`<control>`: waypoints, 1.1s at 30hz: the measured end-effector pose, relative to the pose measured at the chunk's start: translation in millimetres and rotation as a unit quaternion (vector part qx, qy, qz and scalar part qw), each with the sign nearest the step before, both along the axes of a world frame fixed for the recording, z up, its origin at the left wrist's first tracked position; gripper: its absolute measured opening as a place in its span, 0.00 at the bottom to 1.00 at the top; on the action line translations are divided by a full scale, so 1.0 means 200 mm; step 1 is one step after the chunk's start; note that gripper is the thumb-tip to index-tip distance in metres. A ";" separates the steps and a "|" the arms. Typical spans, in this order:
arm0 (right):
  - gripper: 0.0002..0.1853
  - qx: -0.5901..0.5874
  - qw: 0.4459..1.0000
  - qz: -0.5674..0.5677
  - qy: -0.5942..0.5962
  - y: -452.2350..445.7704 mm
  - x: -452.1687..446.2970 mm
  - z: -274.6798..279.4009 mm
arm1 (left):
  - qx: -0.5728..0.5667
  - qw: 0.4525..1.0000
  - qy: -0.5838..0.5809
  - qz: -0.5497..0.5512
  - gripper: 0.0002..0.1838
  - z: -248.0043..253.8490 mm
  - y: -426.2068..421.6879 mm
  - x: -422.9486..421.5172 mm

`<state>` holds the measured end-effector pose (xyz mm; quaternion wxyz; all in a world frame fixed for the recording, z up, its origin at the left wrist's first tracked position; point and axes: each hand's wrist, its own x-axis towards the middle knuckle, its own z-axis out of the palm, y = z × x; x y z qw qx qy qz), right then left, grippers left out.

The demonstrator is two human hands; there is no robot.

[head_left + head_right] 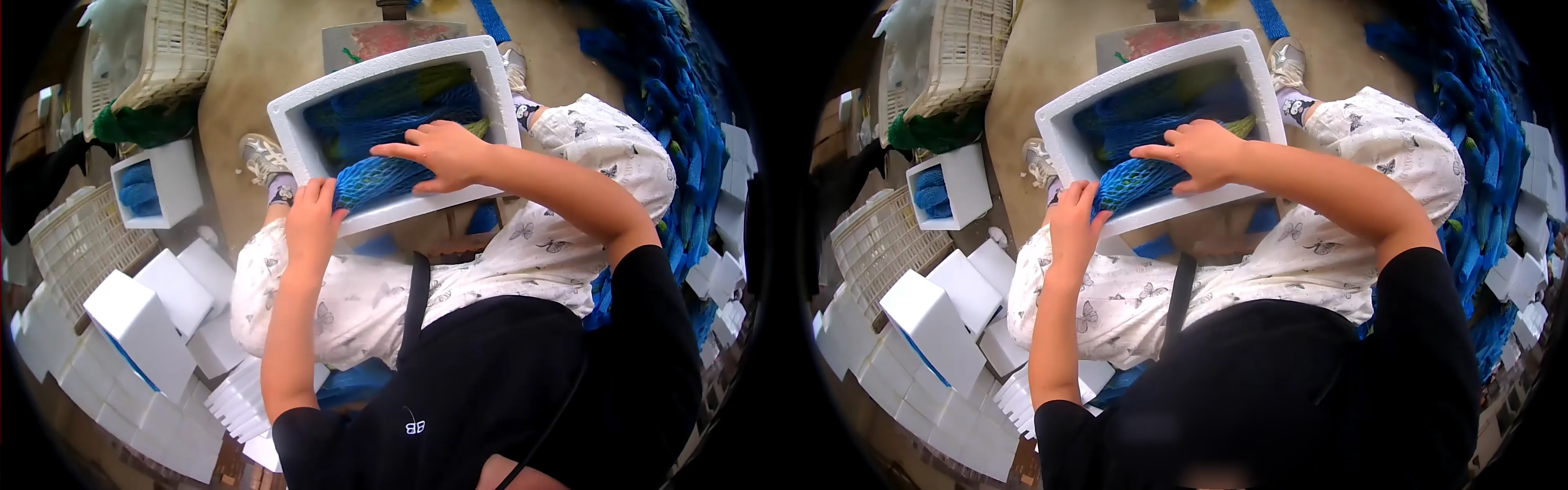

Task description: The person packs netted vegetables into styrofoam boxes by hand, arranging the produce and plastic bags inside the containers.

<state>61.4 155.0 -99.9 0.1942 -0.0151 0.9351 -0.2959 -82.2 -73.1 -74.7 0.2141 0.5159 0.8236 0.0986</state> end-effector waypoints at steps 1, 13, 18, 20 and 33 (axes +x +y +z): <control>0.45 -0.001 0.999 0.014 0.051 -0.01 -0.01 -0.05 | -0.006 1.000 0.020 -0.015 0.29 0.02 0.01 0.02; 0.32 0.034 0.994 0.031 0.104 -0.08 -0.13 -0.11 | -0.037 0.986 0.117 -0.117 0.14 -0.24 0.20 -0.08; 0.14 0.100 0.968 -0.037 0.229 -0.06 -0.01 -0.16 | -0.200 0.952 0.208 -0.103 0.05 -0.41 0.31 -0.02; 0.14 0.167 0.979 -0.103 0.045 0.04 0.15 -0.06 | -0.195 0.951 0.216 -0.109 0.03 -0.43 0.31 -0.04; 0.10 0.119 0.983 -0.138 -0.019 0.12 0.19 -0.27 | -0.215 0.957 0.157 -0.114 0.09 -0.02 0.58 0.10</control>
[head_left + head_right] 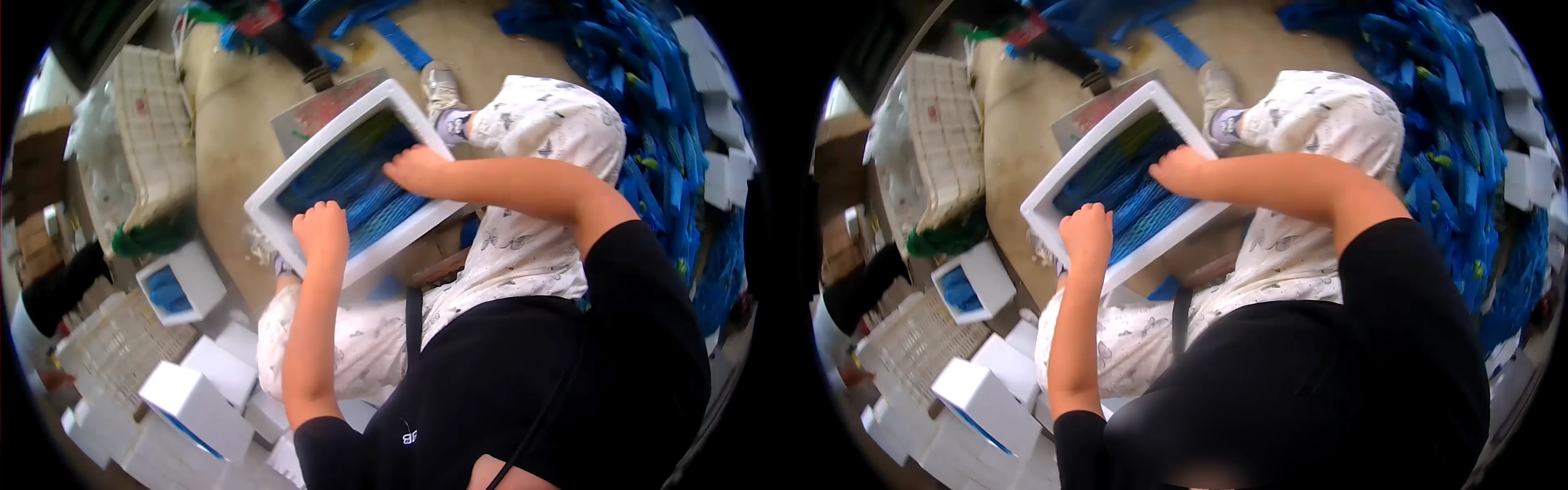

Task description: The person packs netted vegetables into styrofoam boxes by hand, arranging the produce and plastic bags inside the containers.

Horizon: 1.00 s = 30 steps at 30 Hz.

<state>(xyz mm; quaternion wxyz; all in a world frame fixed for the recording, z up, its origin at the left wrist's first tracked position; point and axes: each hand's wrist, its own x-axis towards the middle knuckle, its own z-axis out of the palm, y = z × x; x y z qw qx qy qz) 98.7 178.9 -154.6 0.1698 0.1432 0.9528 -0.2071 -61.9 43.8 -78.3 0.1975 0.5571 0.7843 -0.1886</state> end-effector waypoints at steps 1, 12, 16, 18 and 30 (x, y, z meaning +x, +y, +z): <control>0.09 0.002 0.998 -0.040 0.050 -0.06 0.03 0.00 | 0.264 0.962 -0.046 -0.041 0.19 -0.11 0.01 0.05; 0.12 0.236 0.750 -0.455 0.417 -0.03 1.40 0.83 | 0.167 0.953 -0.149 -0.204 0.27 -0.26 0.25 0.36; 0.12 0.160 0.715 -0.672 0.114 0.05 2.09 0.19 | 0.080 0.964 -0.083 -0.240 0.27 -0.49 0.18 0.32; 0.29 0.198 0.704 -0.669 -0.136 0.15 2.50 0.06 | 0.055 0.970 -0.106 -0.211 0.28 -0.42 0.22 0.37; 0.46 0.251 0.692 -0.549 -0.395 0.21 3.11 -0.24 | -0.012 0.985 -0.164 -0.044 0.38 -0.43 0.08 0.33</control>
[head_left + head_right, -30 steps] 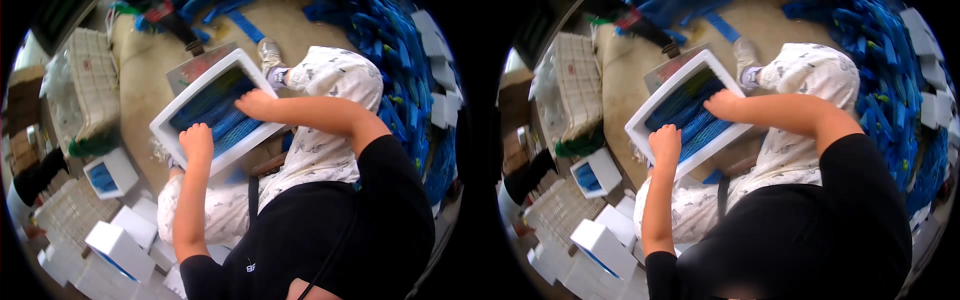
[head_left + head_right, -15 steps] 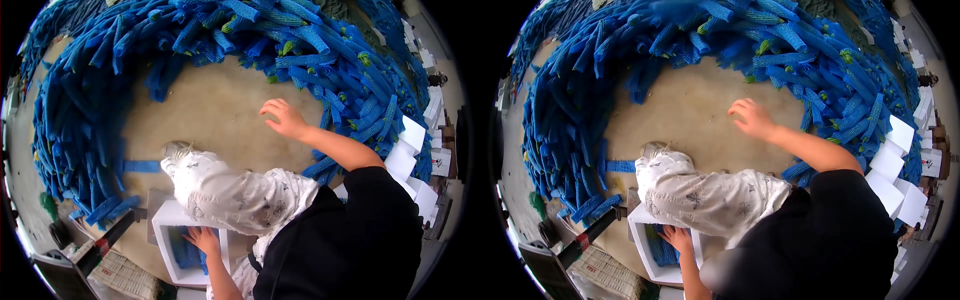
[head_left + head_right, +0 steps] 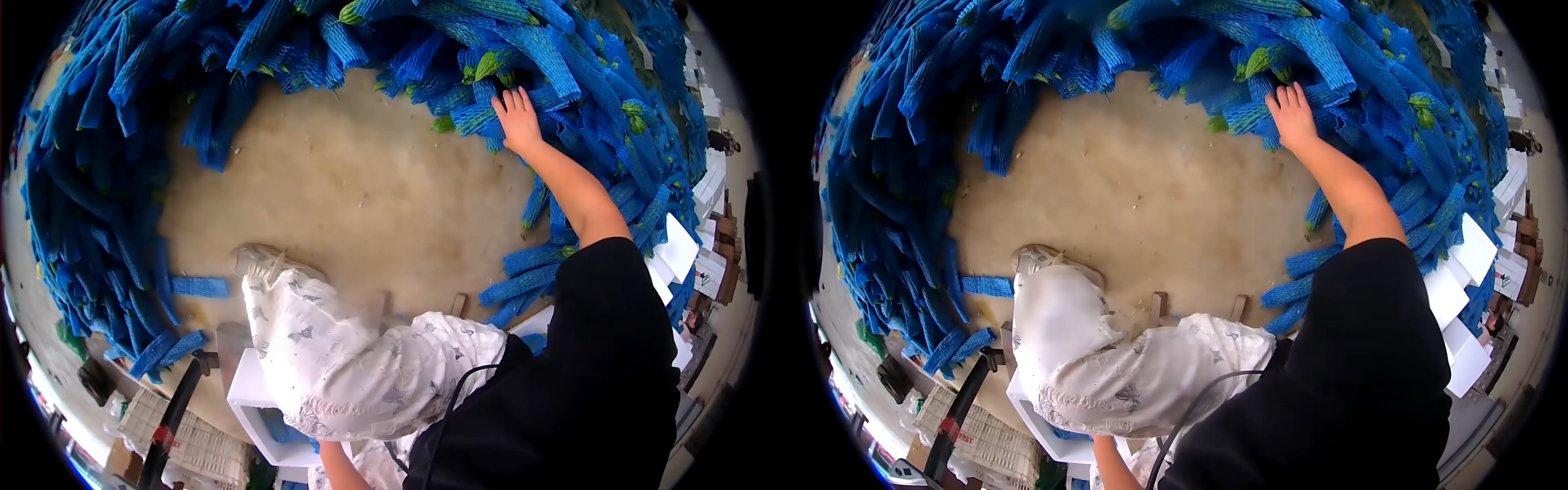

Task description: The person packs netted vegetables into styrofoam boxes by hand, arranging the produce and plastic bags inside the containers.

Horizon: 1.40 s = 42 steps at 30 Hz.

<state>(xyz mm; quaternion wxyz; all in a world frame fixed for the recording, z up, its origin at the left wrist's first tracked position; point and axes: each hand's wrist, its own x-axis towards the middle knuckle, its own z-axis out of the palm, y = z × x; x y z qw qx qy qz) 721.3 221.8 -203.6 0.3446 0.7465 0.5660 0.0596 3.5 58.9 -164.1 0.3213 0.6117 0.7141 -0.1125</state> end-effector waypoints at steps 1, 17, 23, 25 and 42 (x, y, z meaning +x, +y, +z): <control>0.45 0.072 0.997 0.030 -0.009 -0.03 0.02 -0.03 | 0.004 1.000 0.000 0.001 0.38 0.00 0.00 0.01; 0.48 0.345 0.845 -0.096 0.398 0.13 -0.69 -0.08 | 0.022 1.000 0.017 -0.002 0.37 0.04 0.05 -0.01; 0.42 0.334 0.765 -0.471 0.285 0.10 -0.02 -0.41 | 0.023 0.999 0.020 0.012 0.36 0.07 0.06 0.00; 0.41 0.422 0.683 -0.478 0.356 0.12 -0.15 -0.45 | 0.025 0.999 0.021 0.015 0.36 0.07 0.06 0.01; 0.23 0.451 0.366 -0.702 0.413 0.31 0.16 -0.99 | 0.031 0.999 0.015 0.038 0.34 0.10 0.03 0.04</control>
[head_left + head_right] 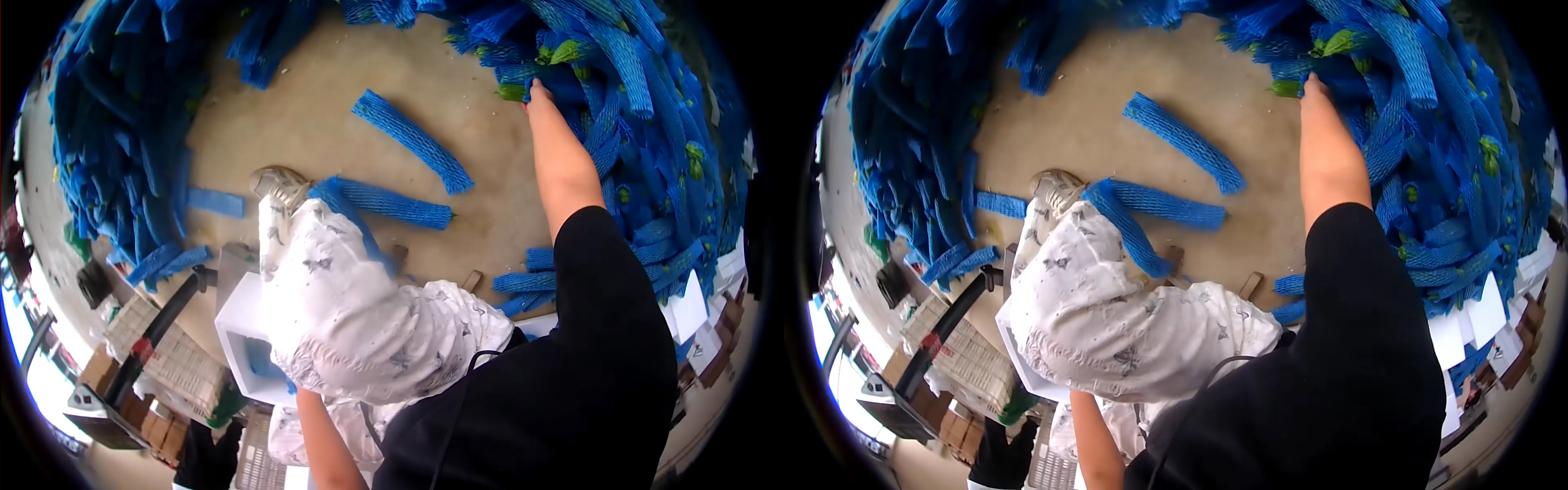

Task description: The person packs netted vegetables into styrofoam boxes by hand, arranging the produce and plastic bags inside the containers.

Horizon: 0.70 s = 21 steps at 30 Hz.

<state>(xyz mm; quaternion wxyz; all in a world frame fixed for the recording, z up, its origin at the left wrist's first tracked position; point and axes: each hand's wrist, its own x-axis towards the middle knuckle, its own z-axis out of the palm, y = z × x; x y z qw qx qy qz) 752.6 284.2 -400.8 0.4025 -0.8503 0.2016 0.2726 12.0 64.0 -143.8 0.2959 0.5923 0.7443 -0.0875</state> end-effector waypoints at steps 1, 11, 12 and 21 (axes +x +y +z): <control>0.25 0.015 0.999 -0.038 -0.015 -0.04 -0.04 0.02 | 0.006 1.000 -0.002 0.000 0.34 -0.01 0.00 0.01; 0.32 0.082 0.827 0.544 -0.116 -0.85 -1.33 0.64 | 0.022 0.992 0.041 -0.113 0.32 0.02 0.14 0.09; 0.33 0.092 0.815 0.555 -0.138 -0.74 -1.39 0.70 | 0.016 0.985 0.063 -0.158 0.33 -0.03 0.10 0.03; 0.65 -0.220 0.532 0.751 -0.322 -0.20 -1.35 0.56 | 0.001 0.994 -0.076 0.077 0.38 -0.09 -0.03 0.02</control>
